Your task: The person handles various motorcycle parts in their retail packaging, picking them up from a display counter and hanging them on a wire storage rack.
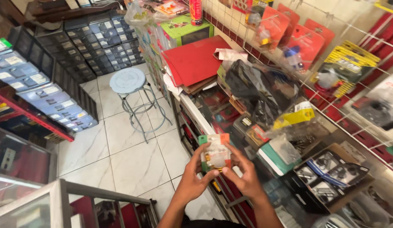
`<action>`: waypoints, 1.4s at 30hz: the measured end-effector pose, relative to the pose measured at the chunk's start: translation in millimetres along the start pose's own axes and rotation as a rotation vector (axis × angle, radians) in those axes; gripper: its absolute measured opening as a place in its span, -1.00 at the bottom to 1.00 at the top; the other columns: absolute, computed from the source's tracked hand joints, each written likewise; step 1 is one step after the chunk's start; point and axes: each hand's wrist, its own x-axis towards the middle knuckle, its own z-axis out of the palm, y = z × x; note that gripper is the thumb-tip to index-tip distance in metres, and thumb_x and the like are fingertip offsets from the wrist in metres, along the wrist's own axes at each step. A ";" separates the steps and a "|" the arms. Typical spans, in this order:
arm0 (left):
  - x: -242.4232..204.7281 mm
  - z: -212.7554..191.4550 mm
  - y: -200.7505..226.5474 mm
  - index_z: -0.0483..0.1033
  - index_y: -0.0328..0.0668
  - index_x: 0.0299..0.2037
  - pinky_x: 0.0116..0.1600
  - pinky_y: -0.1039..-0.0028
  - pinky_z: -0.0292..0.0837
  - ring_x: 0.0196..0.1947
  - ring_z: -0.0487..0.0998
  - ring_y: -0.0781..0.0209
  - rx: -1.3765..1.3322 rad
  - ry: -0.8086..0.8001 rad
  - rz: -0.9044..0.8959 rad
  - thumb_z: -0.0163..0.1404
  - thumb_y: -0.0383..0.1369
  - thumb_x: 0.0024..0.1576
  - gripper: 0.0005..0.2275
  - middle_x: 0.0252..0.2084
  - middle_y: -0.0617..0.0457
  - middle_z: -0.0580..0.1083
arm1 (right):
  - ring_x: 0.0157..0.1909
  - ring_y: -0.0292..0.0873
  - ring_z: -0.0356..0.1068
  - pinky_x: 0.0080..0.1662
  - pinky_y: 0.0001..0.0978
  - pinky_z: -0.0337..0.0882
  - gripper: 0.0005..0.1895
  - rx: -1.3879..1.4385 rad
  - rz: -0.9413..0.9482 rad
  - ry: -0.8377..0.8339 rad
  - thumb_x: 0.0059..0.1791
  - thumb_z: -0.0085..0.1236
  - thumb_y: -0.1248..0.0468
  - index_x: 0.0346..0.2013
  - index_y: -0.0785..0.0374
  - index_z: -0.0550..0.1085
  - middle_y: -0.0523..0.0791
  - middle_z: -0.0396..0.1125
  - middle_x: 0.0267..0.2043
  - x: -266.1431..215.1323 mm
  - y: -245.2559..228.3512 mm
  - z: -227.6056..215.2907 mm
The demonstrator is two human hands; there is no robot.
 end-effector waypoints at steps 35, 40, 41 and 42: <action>177.6 -177.9 4.7 0.17 -0.16 0.42 0.27 0.32 0.43 0.20 0.51 0.12 -0.142 -0.234 0.086 0.22 -0.48 0.05 -0.30 0.24 -0.09 0.44 | 0.13 -0.16 0.43 0.17 -0.24 0.39 -0.25 -0.229 0.001 0.254 -0.04 0.20 0.33 0.44 0.25 0.21 0.02 0.45 0.16 190.6 9.6 98.7; 218.1 -157.2 20.4 0.22 -0.15 0.41 0.16 0.34 0.51 0.11 0.55 0.17 -0.057 -0.356 0.095 0.24 -0.45 0.06 -0.32 0.17 -0.10 0.51 | 0.15 -0.14 0.39 0.23 -0.27 0.32 -0.23 -0.257 -0.100 0.338 -0.03 0.21 0.38 0.46 0.31 0.18 0.04 0.42 0.16 200.0 18.7 64.5; 225.3 -152.5 22.5 0.22 -0.15 0.41 0.15 0.34 0.52 0.10 0.56 0.17 -0.045 -0.374 0.109 0.24 -0.45 0.06 -0.32 0.17 -0.10 0.51 | 0.09 -0.15 0.39 0.20 -0.28 0.34 -0.22 -0.254 -0.095 0.368 -0.04 0.22 0.39 0.47 0.32 0.18 0.04 0.43 0.12 199.9 21.6 58.4; 230.7 -147.2 24.3 0.22 -0.15 0.41 0.14 0.34 0.53 0.09 0.57 0.16 -0.035 -0.392 0.119 0.24 -0.45 0.06 -0.33 0.17 -0.10 0.51 | 0.03 -0.16 0.39 0.18 -0.28 0.36 -0.21 -0.250 -0.086 0.399 -0.04 0.23 0.40 0.47 0.32 0.19 0.05 0.43 0.08 198.6 24.3 53.5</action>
